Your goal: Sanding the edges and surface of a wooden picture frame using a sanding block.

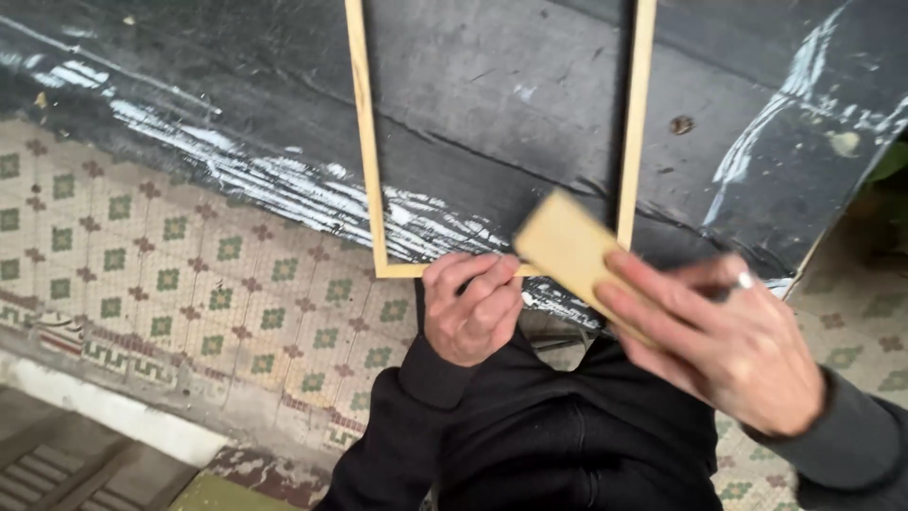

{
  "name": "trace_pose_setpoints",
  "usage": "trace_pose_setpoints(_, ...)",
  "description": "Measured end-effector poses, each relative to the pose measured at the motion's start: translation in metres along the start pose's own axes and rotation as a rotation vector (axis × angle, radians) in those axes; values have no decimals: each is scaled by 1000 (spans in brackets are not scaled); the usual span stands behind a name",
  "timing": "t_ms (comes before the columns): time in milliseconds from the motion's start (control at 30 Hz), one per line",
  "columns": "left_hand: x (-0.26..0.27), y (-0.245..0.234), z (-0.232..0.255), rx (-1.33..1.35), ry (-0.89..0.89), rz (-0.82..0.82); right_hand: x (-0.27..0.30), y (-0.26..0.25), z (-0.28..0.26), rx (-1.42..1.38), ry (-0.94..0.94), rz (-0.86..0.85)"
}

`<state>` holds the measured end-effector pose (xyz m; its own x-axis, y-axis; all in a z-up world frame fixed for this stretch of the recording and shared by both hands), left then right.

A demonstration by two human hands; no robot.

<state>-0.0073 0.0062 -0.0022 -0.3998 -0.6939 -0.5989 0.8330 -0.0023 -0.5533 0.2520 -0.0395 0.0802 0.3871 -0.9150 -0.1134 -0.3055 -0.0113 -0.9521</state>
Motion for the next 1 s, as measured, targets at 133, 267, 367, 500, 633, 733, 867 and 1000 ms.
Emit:
trace_pose_setpoints(133, -1, -1, 0, 5, 2, -7, -2, -5, 13, -58, -13, -14)
trace_pose_setpoints(267, 3, 5, -2, -1, 9, -17, 2, -3, 8, -59, -19, 8)
trace_pose_setpoints(367, -7, -2, -1, -29, 11, -31, -7, -6, 13, -25, -48, 24)
trace_pose_setpoints(500, -13, -9, 7, -33, -24, -72, -4, -2, -1, -38, 23, -5)
trace_pose_setpoints(633, -9, -6, 1, -52, 4, -43, 8, 5, 21, -50, -46, -3)
trace_pose_setpoints(733, -10, -7, 6, 3, -11, -66, -2, -1, 4, 9, -23, 60)
trace_pose_setpoints(867, -12, -5, 4, -23, -12, -46, 8, -3, 15, -58, -29, 49)
trace_pose_setpoints(1000, -14, -9, 7, 3, -25, -63, 2, 6, 2, -48, 12, 33)
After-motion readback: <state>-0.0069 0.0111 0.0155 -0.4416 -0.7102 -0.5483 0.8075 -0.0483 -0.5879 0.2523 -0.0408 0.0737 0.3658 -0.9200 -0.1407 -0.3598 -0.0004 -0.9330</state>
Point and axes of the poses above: each hand's wrist, its own x-axis away from the middle knuckle, its own y-axis out of the palm, z = x × y, the point moved 2 cm from there along -x, towards the middle knuckle, and after that the axes turned 5 degrees about x, right-handed, at the moved point
